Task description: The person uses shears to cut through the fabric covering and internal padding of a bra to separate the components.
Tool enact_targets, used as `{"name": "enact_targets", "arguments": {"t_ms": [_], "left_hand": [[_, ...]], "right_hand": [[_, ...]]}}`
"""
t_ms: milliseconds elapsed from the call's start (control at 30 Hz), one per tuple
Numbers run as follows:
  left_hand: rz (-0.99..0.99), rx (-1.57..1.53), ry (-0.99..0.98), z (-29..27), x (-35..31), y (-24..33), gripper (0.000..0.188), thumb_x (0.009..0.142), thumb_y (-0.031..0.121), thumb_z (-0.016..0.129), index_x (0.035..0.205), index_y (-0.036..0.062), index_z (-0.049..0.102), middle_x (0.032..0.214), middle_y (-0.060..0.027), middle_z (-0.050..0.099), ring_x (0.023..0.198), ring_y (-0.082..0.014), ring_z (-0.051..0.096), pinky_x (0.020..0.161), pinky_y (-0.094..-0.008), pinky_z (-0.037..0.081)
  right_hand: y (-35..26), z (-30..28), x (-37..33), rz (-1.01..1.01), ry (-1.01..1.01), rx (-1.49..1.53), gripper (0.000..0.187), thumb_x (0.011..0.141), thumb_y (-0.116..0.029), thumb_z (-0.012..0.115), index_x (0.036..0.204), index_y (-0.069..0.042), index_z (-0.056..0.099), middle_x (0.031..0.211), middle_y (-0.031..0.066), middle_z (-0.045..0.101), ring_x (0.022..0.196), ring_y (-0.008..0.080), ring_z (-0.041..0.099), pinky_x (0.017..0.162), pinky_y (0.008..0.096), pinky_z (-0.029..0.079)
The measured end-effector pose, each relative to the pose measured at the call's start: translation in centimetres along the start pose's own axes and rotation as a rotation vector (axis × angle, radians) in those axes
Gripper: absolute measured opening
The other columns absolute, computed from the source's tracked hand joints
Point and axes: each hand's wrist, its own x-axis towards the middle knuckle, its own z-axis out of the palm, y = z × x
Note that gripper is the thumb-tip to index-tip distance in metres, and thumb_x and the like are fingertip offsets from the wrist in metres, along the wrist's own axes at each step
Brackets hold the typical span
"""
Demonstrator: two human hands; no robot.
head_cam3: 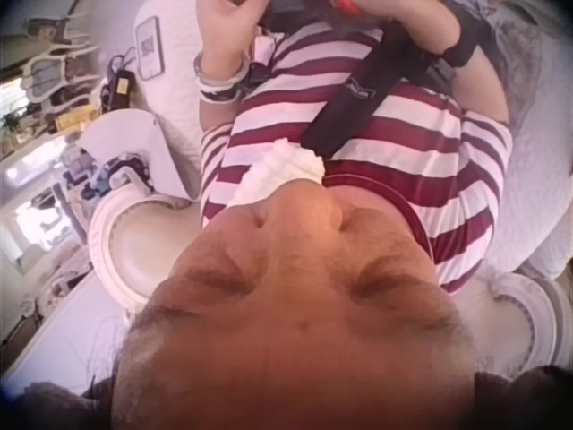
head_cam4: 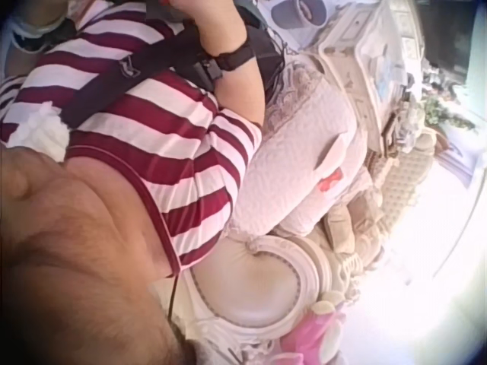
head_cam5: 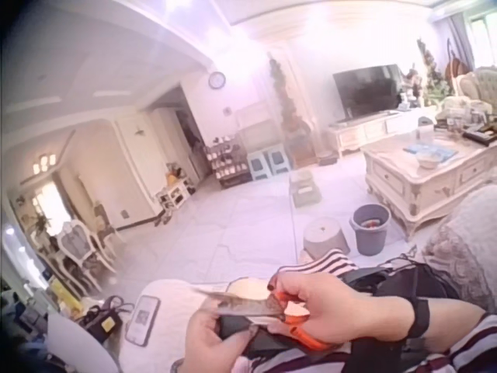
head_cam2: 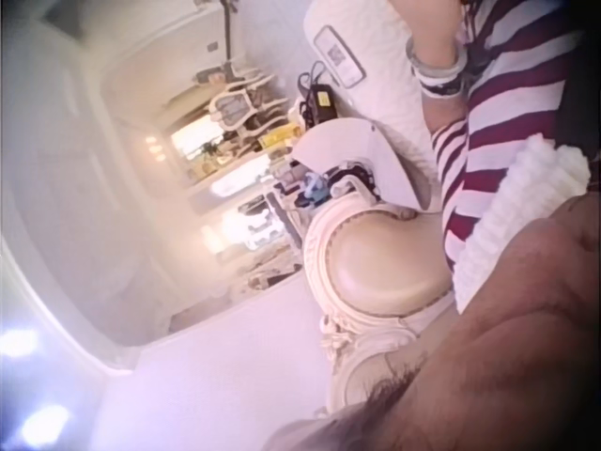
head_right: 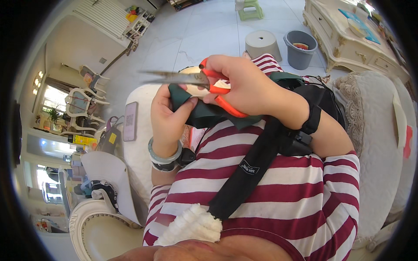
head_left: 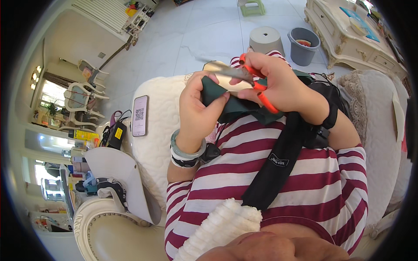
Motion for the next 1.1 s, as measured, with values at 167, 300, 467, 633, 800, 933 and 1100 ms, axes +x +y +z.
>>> {"name": "enact_targets", "arguments": {"t_ms": [167, 300, 467, 633, 800, 933, 1100], "left_hand": [[0.099, -0.126, 0.009, 0.3, 0.0, -0.3, 0.020, 0.077, -0.010, 0.057, 0.093, 0.0007, 0.052, 0.093, -0.0065, 0.055, 0.083, -0.0090, 0.052, 0.072, -0.0211, 0.043], [0.042, 0.332, -0.031, -0.8, -0.3, 1.1, 0.006, 0.084, -0.005, 0.051, 0.088, -0.0009, 0.051, 0.079, -0.0077, 0.058, 0.065, -0.0082, 0.053, 0.060, -0.0221, 0.044], [-0.238, 0.083, -0.113, -1.0, -0.7, 2.1, 0.005, 0.089, 0.000, 0.046, 0.088, -0.0021, 0.050, 0.074, -0.0088, 0.061, 0.053, -0.0113, 0.057, 0.052, -0.0230, 0.046], [-0.376, -0.491, -0.151, -1.3, -0.5, 2.6, 0.015, 0.093, 0.009, 0.038, 0.091, -0.0024, 0.048, 0.078, -0.0133, 0.062, 0.060, -0.0256, 0.066, 0.055, -0.0284, 0.055], [-0.315, -0.549, -0.206, -0.8, -0.3, 3.7, 0.018, 0.094, 0.010, 0.034, 0.095, -0.0032, 0.046, 0.084, -0.0180, 0.064, 0.066, -0.0302, 0.067, 0.062, -0.0338, 0.057], [-0.292, -0.588, -0.149, 0.1, -0.4, 4.2, 0.020, 0.095, 0.013, 0.033, 0.100, -0.0035, 0.044, 0.087, -0.0197, 0.063, 0.070, -0.0317, 0.067, 0.066, -0.0355, 0.057], [-0.355, -0.641, -0.152, 1.3, 0.8, 3.9, 0.023, 0.097, 0.017, 0.031, 0.104, -0.0023, 0.041, 0.094, -0.0222, 0.061, 0.077, -0.0340, 0.068, 0.072, -0.0379, 0.057]], "right_hand": [[0.9, 0.3, -0.1, 0.095, 0.069, 0.019, 0.024, 0.075, 0.001, 0.068, 0.081, -0.002, 0.045, 0.076, 0.0026, 0.052, 0.071, 0.0099, 0.048, 0.068, 0.0246, 0.043], [1.0, -0.3, -0.2, 0.155, 0.110, 0.197, 0.022, 0.076, 0.000, 0.067, 0.082, -0.002, 0.046, 0.074, 0.0005, 0.051, 0.070, 0.0086, 0.047, 0.067, 0.0231, 0.042], [-0.4, -1.8, -1.3, 0.071, -0.005, -0.040, 0.040, 0.072, -0.025, 0.079, 0.087, -0.002, 0.049, 0.073, 0.0022, 0.047, 0.066, 0.0115, 0.041, 0.061, 0.0248, 0.038], [-1.7, -3.9, -2.9, -0.152, 0.105, -0.064, 0.064, 0.075, -0.054, 0.071, 0.097, 0.002, 0.049, 0.075, 0.0060, 0.044, 0.067, 0.0169, 0.040, 0.060, 0.0286, 0.037], [-5.8, -5.8, -5.0, 0.032, 0.114, -0.235, 0.072, 0.076, -0.065, 0.062, 0.099, 0.002, 0.049, 0.076, 0.0050, 0.044, 0.068, 0.0144, 0.041, 0.060, 0.0270, 0.036], [-6.6, -5.8, -5.6, -0.057, 0.429, -0.395, 0.072, 0.080, -0.064, 0.058, 0.105, 0.003, 0.049, 0.084, 0.0044, 0.048, 0.070, 0.0119, 0.044, 0.070, 0.0247, 0.040], [-6.0, -5.4, -5.1, -0.061, 0.324, -0.175, 0.046, 0.081, -0.034, 0.068, 0.102, 0.003, 0.050, 0.103, 0.0108, 0.059, 0.069, 0.0092, 0.046, 0.070, 0.0250, 0.042]]}}
